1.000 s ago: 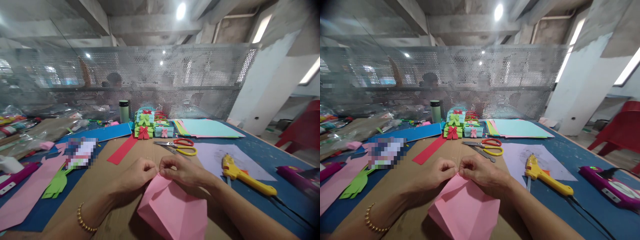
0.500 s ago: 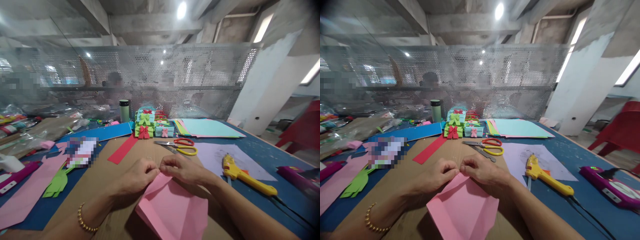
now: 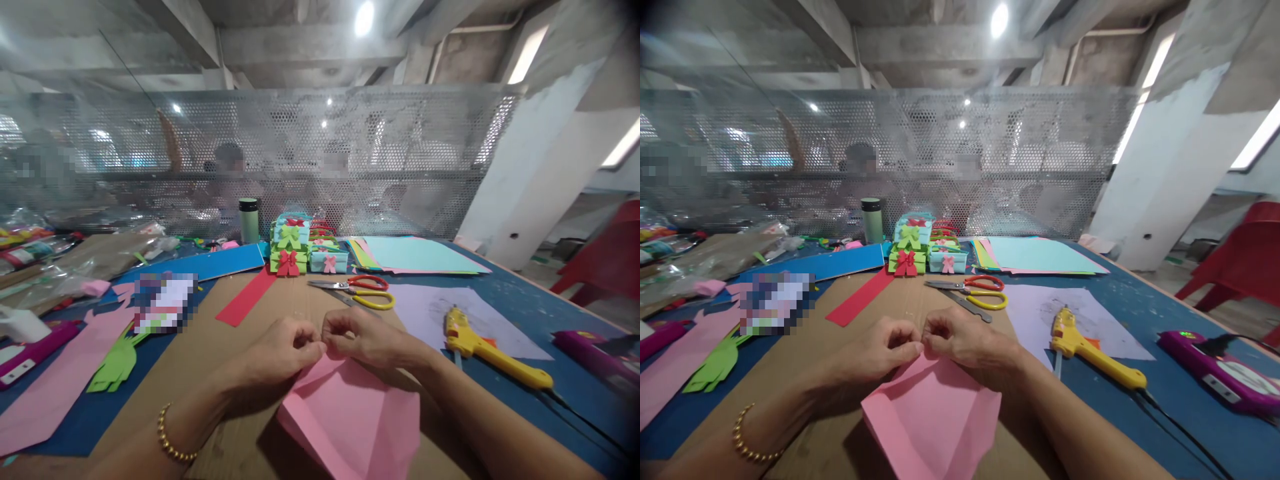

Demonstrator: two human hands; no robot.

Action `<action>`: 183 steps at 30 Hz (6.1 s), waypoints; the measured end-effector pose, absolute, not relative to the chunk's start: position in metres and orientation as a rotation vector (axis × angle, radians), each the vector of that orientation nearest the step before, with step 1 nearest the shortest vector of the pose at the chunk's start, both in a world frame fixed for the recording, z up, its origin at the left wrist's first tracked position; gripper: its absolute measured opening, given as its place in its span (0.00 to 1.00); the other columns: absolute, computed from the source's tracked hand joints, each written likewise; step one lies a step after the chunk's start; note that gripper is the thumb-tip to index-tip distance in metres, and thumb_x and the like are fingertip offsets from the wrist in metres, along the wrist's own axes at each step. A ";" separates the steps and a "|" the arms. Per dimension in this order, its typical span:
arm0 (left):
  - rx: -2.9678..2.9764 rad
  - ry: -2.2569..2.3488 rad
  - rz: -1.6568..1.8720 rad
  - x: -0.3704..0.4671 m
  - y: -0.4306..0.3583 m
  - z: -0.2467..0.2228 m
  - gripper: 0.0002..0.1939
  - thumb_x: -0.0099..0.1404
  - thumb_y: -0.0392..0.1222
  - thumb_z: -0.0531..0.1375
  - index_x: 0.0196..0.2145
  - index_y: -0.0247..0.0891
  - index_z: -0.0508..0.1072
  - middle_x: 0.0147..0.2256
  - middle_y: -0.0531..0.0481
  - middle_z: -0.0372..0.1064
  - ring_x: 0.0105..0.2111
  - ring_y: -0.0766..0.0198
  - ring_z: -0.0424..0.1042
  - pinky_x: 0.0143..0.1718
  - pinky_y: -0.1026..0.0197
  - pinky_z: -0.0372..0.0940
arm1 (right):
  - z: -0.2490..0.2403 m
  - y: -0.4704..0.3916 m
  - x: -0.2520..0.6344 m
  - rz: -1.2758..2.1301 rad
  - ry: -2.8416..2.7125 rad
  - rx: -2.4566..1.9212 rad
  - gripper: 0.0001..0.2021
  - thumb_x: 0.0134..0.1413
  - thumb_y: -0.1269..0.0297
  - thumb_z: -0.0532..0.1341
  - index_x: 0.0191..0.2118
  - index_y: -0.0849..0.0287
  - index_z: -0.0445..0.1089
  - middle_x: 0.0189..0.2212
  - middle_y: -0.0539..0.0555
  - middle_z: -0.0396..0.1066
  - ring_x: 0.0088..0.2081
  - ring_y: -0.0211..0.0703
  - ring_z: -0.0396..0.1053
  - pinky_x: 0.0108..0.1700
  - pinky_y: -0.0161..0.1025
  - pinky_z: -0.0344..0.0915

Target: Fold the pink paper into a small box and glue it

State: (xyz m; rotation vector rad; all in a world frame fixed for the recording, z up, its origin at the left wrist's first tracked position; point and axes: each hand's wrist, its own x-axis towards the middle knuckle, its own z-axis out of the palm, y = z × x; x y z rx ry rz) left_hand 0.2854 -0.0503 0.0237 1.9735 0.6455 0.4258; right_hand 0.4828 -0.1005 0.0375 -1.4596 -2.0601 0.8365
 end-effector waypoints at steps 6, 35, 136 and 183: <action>1.890 0.662 0.471 0.286 -0.048 0.022 0.09 0.59 0.41 0.56 0.24 0.36 0.63 0.22 0.58 0.55 0.24 0.70 0.53 0.23 0.65 0.47 | 0.037 -0.101 0.478 0.753 -2.058 -1.470 0.05 0.50 0.71 0.56 0.28 0.61 0.68 0.24 0.47 0.67 0.27 0.34 0.61 0.28 0.30 0.54; 1.872 0.702 0.480 0.289 -0.049 0.024 0.07 0.56 0.36 0.53 0.21 0.37 0.61 0.18 0.59 0.54 0.20 0.71 0.53 0.20 0.65 0.46 | 0.040 -0.103 0.476 0.721 -2.053 -1.492 0.03 0.47 0.71 0.57 0.27 0.60 0.67 0.23 0.45 0.65 0.27 0.34 0.59 0.28 0.32 0.53; 1.894 0.688 0.805 0.289 -0.020 0.015 0.14 0.65 0.49 0.57 0.33 0.35 0.75 0.32 0.48 0.72 0.33 0.61 0.68 0.31 0.63 0.59 | 0.023 -0.085 0.487 0.798 -1.464 -1.317 0.12 0.49 0.56 0.65 0.28 0.63 0.72 0.21 0.48 0.67 0.24 0.33 0.61 0.26 0.32 0.57; 1.831 0.680 0.669 0.288 -0.031 0.023 0.08 0.56 0.41 0.56 0.24 0.34 0.69 0.23 0.53 0.60 0.25 0.67 0.58 0.25 0.64 0.49 | 0.029 -0.101 0.465 0.752 -1.594 -1.368 0.04 0.50 0.68 0.61 0.27 0.61 0.68 0.23 0.48 0.67 0.25 0.33 0.60 0.26 0.32 0.56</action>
